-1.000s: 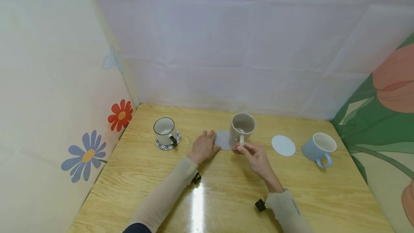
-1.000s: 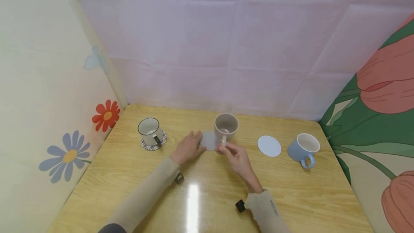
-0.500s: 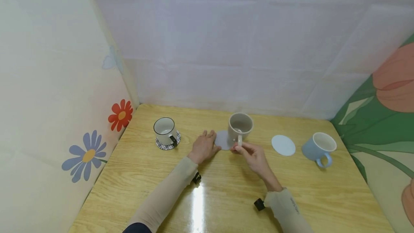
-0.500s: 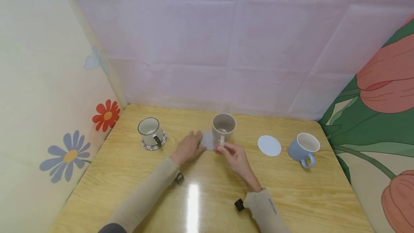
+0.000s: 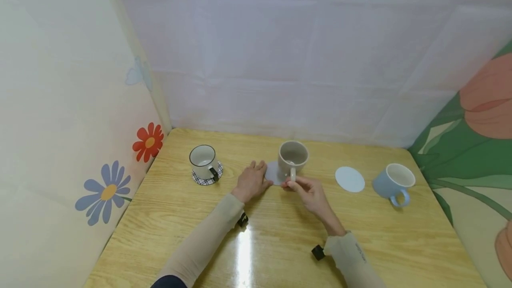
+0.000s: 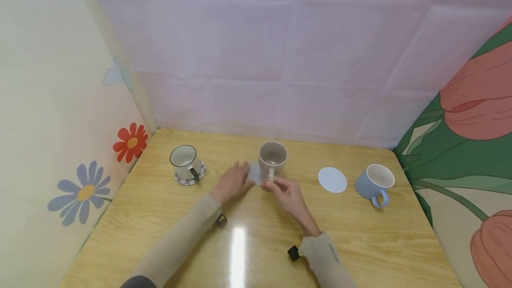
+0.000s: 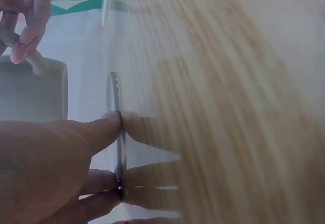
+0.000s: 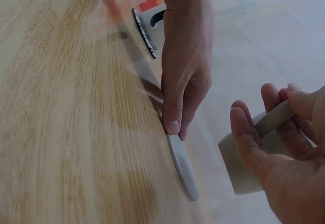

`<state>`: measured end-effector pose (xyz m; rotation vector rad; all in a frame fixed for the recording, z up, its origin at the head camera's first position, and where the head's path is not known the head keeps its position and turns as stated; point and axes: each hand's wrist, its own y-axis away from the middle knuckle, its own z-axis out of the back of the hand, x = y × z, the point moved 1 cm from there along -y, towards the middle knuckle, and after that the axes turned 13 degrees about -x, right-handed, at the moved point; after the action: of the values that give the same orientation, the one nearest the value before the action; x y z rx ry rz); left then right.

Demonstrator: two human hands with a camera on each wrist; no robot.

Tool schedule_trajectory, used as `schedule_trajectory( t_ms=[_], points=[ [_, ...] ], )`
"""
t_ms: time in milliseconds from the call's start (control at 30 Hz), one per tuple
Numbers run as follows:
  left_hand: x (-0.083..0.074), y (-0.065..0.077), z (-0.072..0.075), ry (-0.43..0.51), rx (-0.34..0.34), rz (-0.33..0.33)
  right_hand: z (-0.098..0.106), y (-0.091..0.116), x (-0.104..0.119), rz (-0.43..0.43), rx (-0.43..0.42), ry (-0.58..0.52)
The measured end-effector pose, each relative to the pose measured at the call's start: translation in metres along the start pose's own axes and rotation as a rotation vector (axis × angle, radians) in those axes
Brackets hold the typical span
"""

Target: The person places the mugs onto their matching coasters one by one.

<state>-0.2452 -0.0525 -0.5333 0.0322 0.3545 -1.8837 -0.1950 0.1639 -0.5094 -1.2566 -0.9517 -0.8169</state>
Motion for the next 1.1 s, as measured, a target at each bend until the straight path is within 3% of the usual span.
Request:
schedule_trajectory(
  t_ms=[833, 1100],
  points=[
    [-0.0002, 0.0018, 0.0014, 0.027, -0.030, -0.016, -0.0080, -0.0026, -0.0056, -0.071, 0.020, -0.026],
    [0.0001, 0.0019, 0.0017, 0.016, -0.053, -0.032, -0.0097, -0.0026, -0.0094, -0.047, 0.025, -0.006]
  ],
)
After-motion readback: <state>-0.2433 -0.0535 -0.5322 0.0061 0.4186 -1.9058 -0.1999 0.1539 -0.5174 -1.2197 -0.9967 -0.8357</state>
